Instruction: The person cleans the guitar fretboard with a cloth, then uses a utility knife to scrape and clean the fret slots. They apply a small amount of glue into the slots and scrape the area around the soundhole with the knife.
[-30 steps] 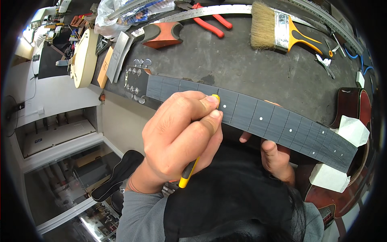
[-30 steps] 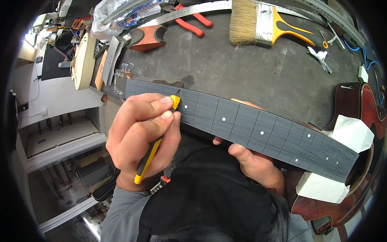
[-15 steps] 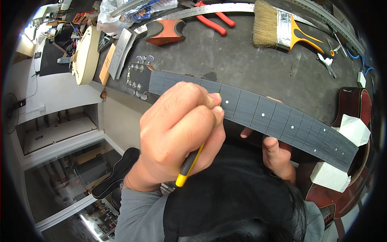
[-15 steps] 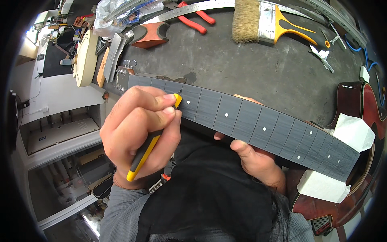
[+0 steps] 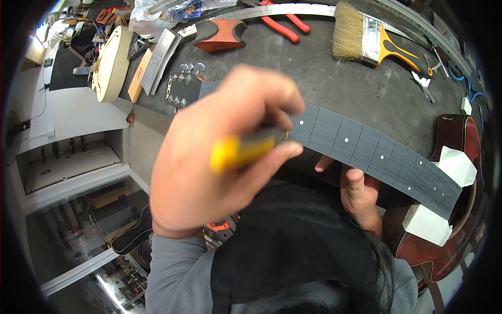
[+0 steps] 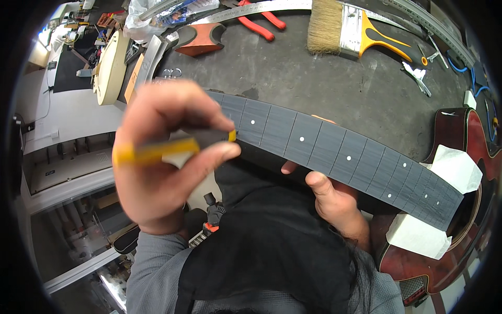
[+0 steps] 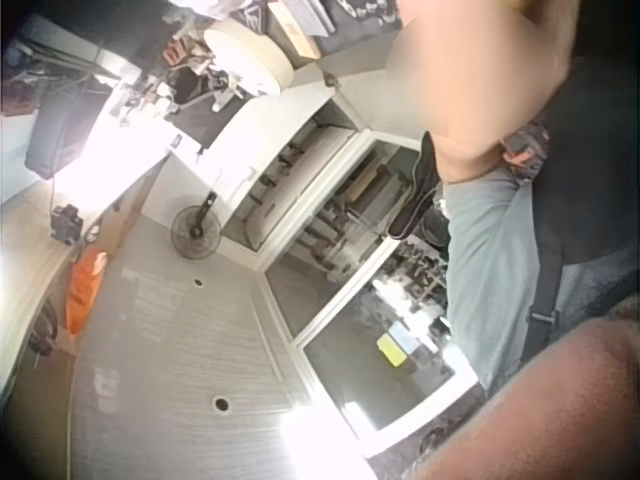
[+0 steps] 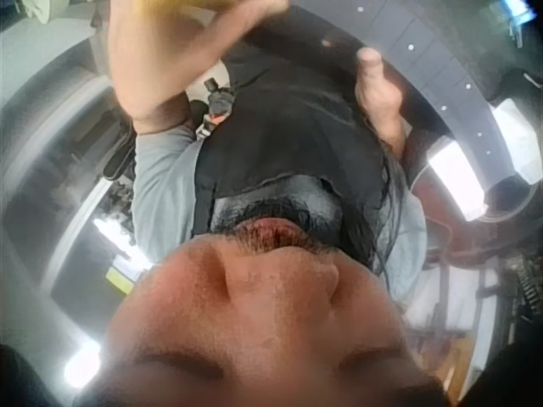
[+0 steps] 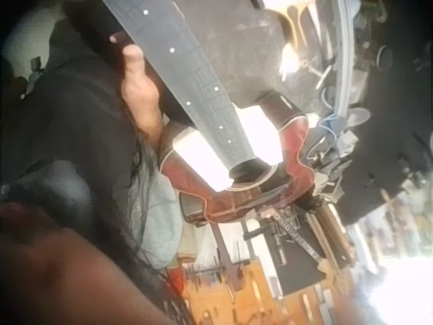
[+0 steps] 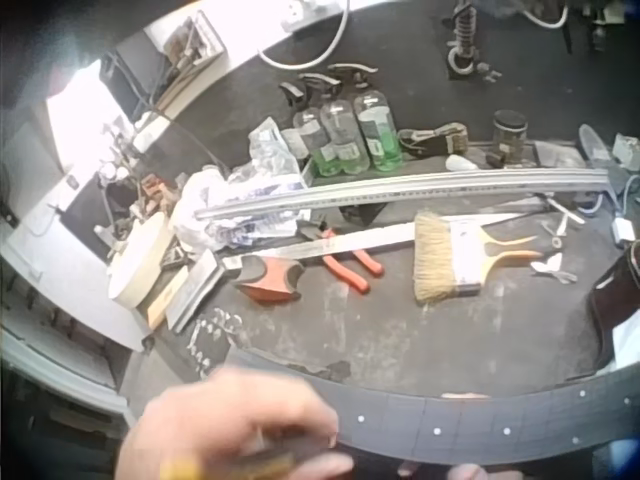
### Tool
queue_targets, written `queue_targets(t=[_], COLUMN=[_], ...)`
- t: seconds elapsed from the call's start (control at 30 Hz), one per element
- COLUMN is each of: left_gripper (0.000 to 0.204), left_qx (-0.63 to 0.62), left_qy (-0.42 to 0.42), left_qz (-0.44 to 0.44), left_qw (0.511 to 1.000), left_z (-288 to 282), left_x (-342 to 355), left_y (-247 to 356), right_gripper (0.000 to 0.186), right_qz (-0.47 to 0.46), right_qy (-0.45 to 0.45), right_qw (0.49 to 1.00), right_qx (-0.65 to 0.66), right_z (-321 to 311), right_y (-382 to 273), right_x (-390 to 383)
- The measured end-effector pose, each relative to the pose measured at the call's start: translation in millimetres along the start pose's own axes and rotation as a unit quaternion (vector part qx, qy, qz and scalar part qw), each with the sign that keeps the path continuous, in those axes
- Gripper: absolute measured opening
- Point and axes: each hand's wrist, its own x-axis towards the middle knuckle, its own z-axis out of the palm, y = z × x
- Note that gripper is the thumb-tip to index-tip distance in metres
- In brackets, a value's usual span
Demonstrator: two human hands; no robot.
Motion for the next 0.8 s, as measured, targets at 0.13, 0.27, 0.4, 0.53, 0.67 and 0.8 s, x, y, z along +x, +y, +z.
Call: queue_targets(t=[0.13,0.27,0.4,0.53,0.67,0.8], left_gripper=[0.055,0.049,0.043,0.040,0.036,0.037], left_qx=[-0.082,-0.151,-0.167,-0.193,-0.164,-0.107], left_qy=[-0.003,-0.037,-0.084,-0.092,-0.082,-0.116], left_qz=[-0.003,-0.007,-0.002,-0.042,-0.028,-0.030], left_qw=[0.997,0.988,0.982,0.976,0.983,0.987], left_z=[3,1,2,2,2,-6], left_x=[10,18,25,28,31,37], left_y=[-16,-34,-46,-45,-43,-42], right_gripper=[0.062,0.074,0.068,0.058,0.056,0.057], right_qz=[-0.006,0.002,-0.023,-0.044,-0.040,-0.038], right_qy=[-0.003,-0.008,-0.013,-0.040,-0.040,-0.042], right_qw=[1.000,1.000,1.000,0.998,0.998,0.998], right_qx=[-0.005,0.018,0.000,-0.026,-0.033,-0.034], right_z=[0,-3,-3,-8,-9,-9], right_y=[0,1,3,6,6,6], right_x=[0,-4,-3,-2,-3,-3])
